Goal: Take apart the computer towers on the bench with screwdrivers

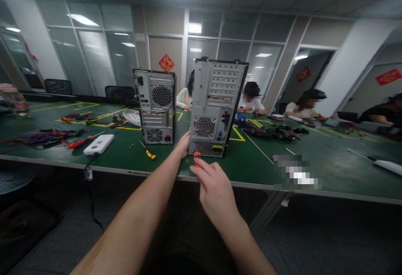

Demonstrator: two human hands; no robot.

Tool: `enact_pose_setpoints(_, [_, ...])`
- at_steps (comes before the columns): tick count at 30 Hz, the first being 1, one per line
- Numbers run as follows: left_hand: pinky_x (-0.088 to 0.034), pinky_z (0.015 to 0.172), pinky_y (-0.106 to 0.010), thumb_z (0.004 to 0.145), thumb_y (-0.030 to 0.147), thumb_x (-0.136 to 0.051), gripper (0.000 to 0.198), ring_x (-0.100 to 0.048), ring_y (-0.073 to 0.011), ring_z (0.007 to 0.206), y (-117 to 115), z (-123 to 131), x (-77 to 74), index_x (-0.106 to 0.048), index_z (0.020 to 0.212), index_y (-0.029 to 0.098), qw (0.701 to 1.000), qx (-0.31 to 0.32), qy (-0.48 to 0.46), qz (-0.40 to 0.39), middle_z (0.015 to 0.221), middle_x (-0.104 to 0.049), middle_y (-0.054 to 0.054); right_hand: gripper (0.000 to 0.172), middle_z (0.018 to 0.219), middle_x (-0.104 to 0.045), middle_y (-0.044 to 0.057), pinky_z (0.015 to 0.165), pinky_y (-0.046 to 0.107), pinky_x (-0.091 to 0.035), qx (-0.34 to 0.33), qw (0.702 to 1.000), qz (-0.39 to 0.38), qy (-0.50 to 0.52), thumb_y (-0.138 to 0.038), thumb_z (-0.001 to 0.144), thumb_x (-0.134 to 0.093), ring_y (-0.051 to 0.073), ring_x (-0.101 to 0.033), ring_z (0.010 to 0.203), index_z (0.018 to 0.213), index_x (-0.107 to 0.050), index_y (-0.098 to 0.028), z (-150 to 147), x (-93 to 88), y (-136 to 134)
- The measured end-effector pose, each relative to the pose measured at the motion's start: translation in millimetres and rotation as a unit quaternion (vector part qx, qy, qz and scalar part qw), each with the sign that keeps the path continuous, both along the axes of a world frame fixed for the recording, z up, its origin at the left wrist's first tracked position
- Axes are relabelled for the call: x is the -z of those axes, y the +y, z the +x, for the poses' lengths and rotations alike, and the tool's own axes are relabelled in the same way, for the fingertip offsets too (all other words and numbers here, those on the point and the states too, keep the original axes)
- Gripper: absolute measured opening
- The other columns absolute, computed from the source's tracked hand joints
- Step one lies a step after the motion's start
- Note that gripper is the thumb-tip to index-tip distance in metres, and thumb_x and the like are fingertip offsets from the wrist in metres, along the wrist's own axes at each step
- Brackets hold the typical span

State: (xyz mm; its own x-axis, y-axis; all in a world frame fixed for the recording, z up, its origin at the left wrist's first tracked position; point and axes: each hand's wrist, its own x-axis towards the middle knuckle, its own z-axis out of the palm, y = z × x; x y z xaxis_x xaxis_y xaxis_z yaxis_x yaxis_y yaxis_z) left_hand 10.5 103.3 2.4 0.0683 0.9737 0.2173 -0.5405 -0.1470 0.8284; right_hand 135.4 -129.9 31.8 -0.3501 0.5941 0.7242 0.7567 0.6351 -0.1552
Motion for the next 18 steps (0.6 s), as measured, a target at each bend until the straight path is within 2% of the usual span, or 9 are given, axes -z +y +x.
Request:
enact_pose_setpoints(2, [-0.059,0.081,-0.031,0.076,0.033,-0.083,0.04,-0.077,-0.0224,0.086,0.6,0.2,0.2,-0.078,0.113,0.018,1.0,-0.003,0.0,-0.005,0.094,-0.082,-0.006,0.041,0.141,-0.07,0.012,0.096,0.049,-0.061,-0.003,1.0,-0.008,0.005,-0.002,0.097,-0.052,0.028,-0.068,0.109,0.125,-0.074,-0.02,-0.6,-0.3,-1.1])
enact_pose_setpoints(5, [-0.059,0.081,-0.031,0.076,0.032,-0.083,0.04,-0.077,-0.0224,0.087,1.5,0.1,0.0,-0.078,0.114,0.018,1.0,-0.01,0.003,-0.015,0.093,-0.082,-0.006,0.028,0.135,-0.07,0.015,0.101,0.046,-0.061,0.002,0.997,-0.028,0.074,-0.012,0.099,-0.062,0.029,-0.069,0.117,0.125,-0.071,-0.017,-3.7,1.4,-0.6])
enact_pose_setpoints(8, [-0.059,0.079,-0.03,0.077,0.029,-0.081,0.037,-0.077,-0.0218,0.085,1.3,-0.1,-1.0,-0.079,0.112,0.018,1.0,-0.015,0.006,-0.019,0.09,-0.082,-0.006,0.025,0.124,-0.071,0.015,0.096,0.043,-0.063,0.011,0.991,-0.024,0.128,-0.021,0.098,-0.07,0.029,-0.072,0.112,0.122,-0.07,-0.015,-6.1,5.3,2.0])
enact_pose_setpoints(10, [-0.059,0.079,-0.03,0.078,0.028,-0.08,0.035,-0.077,-0.022,0.084,0.5,-0.2,-1.8,-0.079,0.111,0.018,1.0,-0.013,0.004,-0.018,0.089,-0.081,-0.006,0.025,0.125,-0.071,0.015,0.097,0.042,-0.063,0.004,0.99,-0.011,0.141,-0.021,0.099,-0.069,0.028,-0.072,0.113,0.124,-0.07,-0.016,-6.1,7.6,3.4])
enact_pose_setpoints(13, [-0.06,0.081,-0.031,0.078,0.028,-0.08,0.034,-0.077,-0.0226,0.087,-0.8,0.1,-2.4,-0.079,0.11,0.018,1.0,-0.007,0.002,-0.012,0.091,-0.082,-0.006,0.029,0.136,-0.07,0.014,0.104,0.043,-0.061,-0.009,0.993,0.0,0.114,-0.013,0.101,-0.061,0.027,-0.07,0.119,0.128,-0.071,-0.018,-4.3,8.5,2.5])
enact_pose_setpoints(18, [-0.061,0.084,-0.033,0.077,0.028,-0.081,0.036,-0.077,-0.0224,0.088,-0.5,0.8,-1.2,-0.079,0.111,0.018,1.0,0.0,0.002,-0.012,0.093,-0.082,-0.005,0.047,0.148,-0.065,0.014,0.103,0.05,-0.06,-0.006,1.0,-0.017,0.013,-0.001,0.099,-0.046,0.028,-0.068,0.115,0.136,-0.07,-0.018,-1.6,6.2,-3.3])
